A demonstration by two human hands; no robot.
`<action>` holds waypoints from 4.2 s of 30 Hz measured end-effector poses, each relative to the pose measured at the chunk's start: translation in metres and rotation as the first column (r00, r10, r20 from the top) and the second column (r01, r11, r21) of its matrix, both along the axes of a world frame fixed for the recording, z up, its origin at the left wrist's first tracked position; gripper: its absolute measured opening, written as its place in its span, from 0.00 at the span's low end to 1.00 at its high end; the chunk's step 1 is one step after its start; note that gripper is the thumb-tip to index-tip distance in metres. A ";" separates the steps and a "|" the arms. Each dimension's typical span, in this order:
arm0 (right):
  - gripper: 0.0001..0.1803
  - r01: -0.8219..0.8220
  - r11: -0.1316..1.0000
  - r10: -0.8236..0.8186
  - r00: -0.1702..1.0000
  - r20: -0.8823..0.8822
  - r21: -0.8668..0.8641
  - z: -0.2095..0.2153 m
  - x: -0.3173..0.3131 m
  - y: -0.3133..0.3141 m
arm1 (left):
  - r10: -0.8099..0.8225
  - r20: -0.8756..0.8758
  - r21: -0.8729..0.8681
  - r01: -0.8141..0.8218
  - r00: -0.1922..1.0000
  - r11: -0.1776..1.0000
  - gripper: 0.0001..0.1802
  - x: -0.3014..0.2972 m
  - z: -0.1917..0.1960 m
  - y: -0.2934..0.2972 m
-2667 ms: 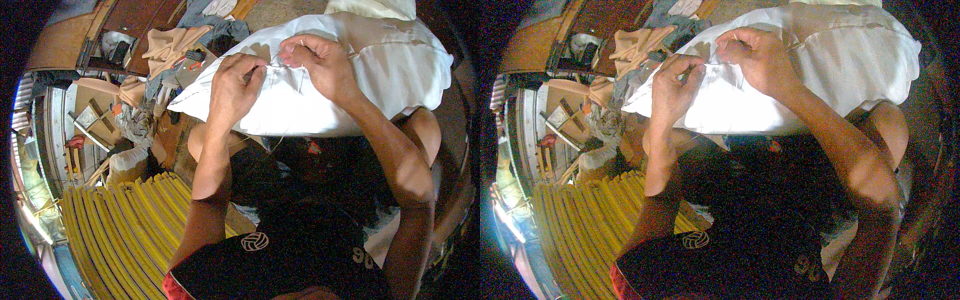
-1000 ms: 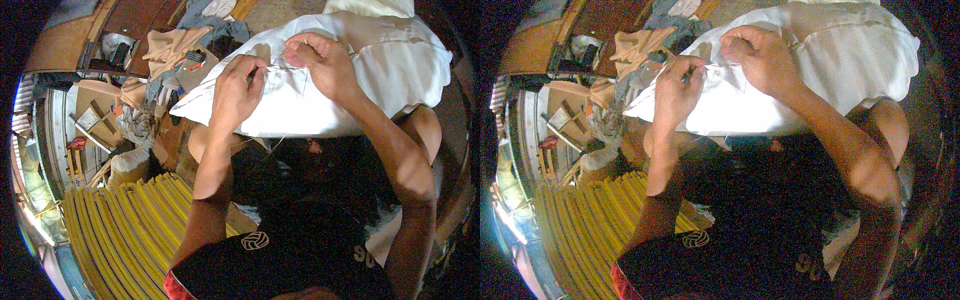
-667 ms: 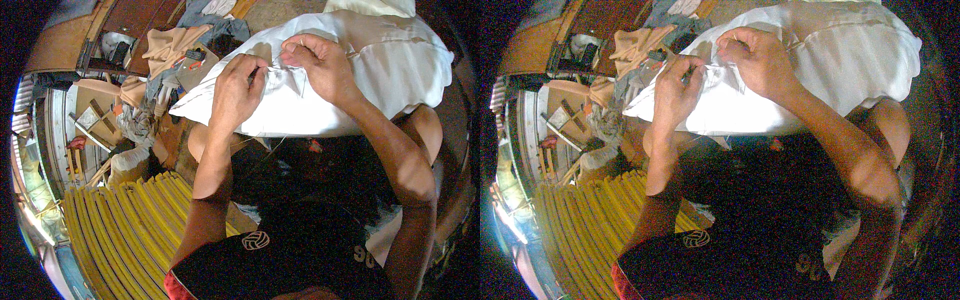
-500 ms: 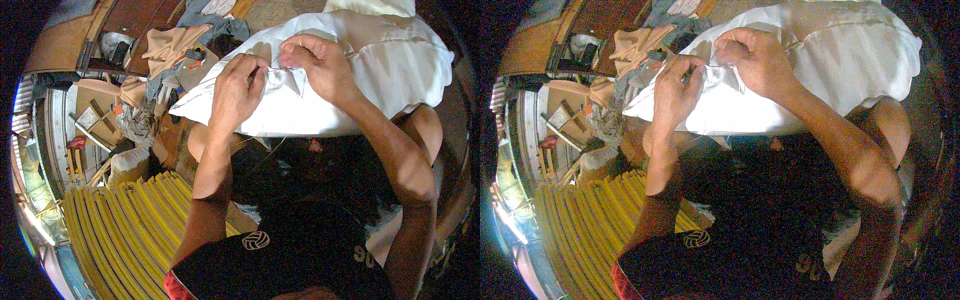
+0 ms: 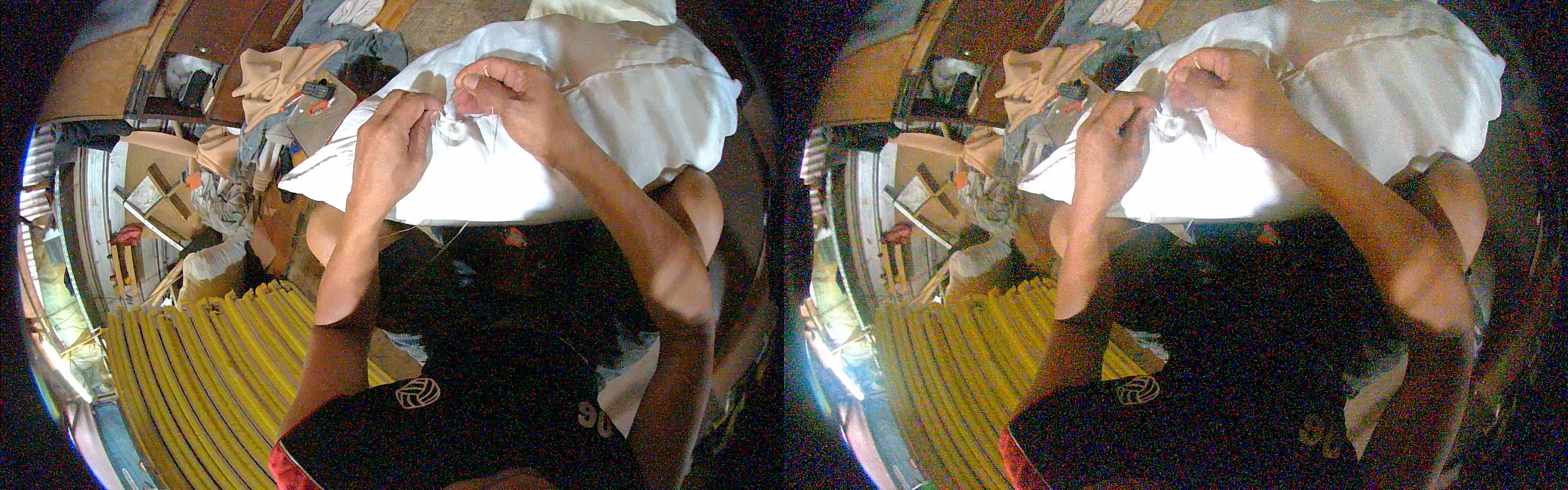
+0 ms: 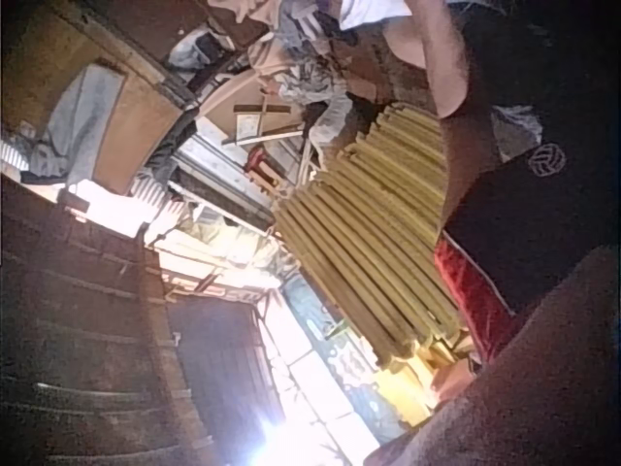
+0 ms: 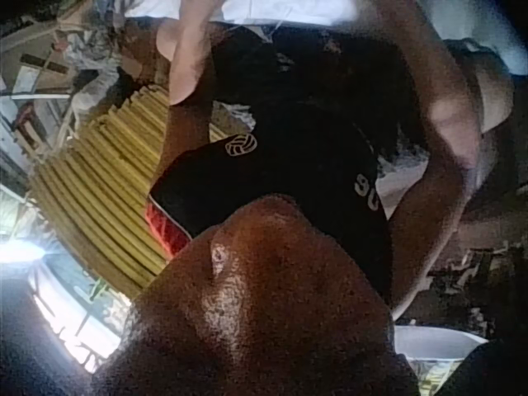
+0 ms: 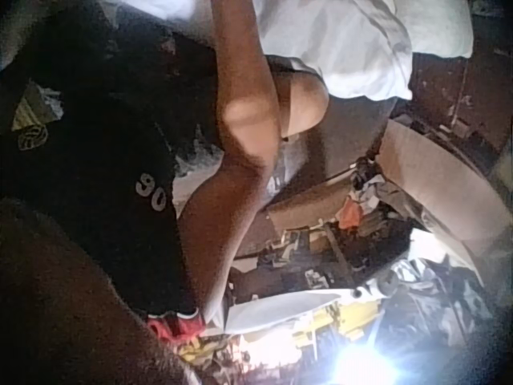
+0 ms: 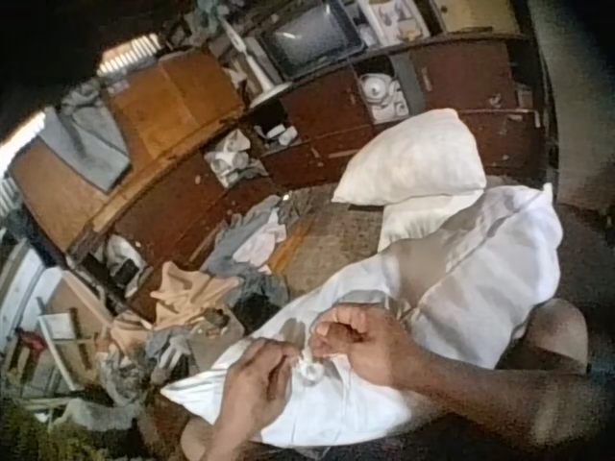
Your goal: The person hand-sews a white pillow using a needle and thread. They repeatedly insert the needle through the fabric, pull the thread, and adjust the pillow's position. The person finishes by cutting the thread with scissors.
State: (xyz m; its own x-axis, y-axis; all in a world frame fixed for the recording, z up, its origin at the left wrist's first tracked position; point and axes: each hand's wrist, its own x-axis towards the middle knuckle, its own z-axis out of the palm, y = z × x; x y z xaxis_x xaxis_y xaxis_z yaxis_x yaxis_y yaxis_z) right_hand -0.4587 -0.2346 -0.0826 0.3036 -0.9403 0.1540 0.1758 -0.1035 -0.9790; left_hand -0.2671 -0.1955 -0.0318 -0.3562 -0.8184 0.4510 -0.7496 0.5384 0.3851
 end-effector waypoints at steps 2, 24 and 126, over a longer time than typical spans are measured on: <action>0.15 -0.027 0.999 0.027 1.000 -0.006 0.029 0.000 -0.002 -0.002 | -0.001 -0.008 0.001 0.001 1.000 1.000 0.04 0.000 -0.003 0.000; 0.14 -0.036 0.988 0.020 0.994 0.111 0.150 -0.003 -0.007 -0.005 | -0.045 0.002 -0.035 0.045 0.999 0.998 0.07 0.008 -0.008 0.002; 0.19 -0.215 0.938 0.141 0.953 0.269 0.270 -0.010 -0.015 0.001 | -0.068 -0.052 -0.072 0.064 0.996 0.995 0.10 0.005 -0.014 0.003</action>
